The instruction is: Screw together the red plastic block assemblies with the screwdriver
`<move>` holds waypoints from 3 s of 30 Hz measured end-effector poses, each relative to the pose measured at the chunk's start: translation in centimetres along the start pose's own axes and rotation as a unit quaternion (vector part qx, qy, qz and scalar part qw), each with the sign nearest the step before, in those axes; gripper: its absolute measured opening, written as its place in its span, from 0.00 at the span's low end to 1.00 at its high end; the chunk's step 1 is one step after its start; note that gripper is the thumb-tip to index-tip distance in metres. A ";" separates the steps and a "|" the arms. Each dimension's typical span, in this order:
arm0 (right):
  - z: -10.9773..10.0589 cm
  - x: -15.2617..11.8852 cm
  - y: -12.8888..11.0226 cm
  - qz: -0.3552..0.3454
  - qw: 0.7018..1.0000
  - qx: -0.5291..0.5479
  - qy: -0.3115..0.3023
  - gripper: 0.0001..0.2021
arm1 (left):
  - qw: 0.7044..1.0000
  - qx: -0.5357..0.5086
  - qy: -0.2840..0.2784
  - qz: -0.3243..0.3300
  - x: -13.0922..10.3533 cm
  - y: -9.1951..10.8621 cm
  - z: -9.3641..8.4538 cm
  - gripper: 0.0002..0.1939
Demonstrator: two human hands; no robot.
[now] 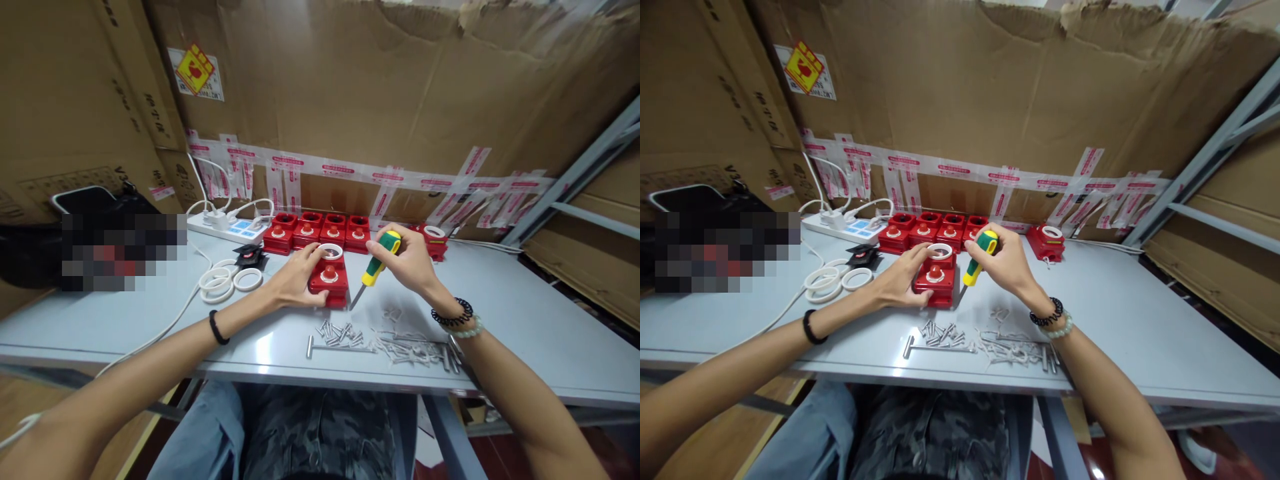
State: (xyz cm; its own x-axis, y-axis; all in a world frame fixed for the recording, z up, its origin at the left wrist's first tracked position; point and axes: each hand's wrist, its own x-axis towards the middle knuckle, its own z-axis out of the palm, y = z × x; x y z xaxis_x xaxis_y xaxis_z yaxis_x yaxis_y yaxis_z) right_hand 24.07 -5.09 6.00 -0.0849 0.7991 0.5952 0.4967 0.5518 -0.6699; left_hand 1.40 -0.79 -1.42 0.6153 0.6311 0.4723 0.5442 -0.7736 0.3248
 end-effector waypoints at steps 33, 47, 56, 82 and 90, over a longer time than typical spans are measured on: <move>1.7 -1.0 0.9 -0.146 0.974 -0.132 -0.116 0.13 | 0.986 -0.161 0.003 -0.038 0.2 -0.3 -1.0 0.34; 2.4 -1.4 0.3 -0.276 0.862 -0.368 -0.213 0.07 | 0.988 -0.152 0.002 -0.040 0.2 0.0 -1.0 0.33; 2.4 -2.3 -1.2 -0.293 0.813 -0.443 -0.237 0.04 | 0.992 -0.125 -0.016 -0.024 0.2 1.1 -1.4 0.34; 2.5 -2.4 -0.7 -0.294 0.838 -0.384 -0.252 0.05 | 0.993 -0.113 -0.019 -0.016 0.0 1.1 -2.1 0.33; 1.5 -1.6 0.0 -0.275 0.928 -0.204 -0.147 0.01 | 0.994 -0.105 -0.005 -0.013 -0.2 0.6 -1.9 0.30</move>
State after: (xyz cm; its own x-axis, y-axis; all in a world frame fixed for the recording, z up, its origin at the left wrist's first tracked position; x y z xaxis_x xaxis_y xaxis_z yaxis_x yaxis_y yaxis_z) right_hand 22.92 -6.00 4.34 -0.6249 0.4872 0.6101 0.5886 0.8073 -0.0418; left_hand 0.51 -1.44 0.23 0.6091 0.6507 0.4533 0.4292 -0.7512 0.5015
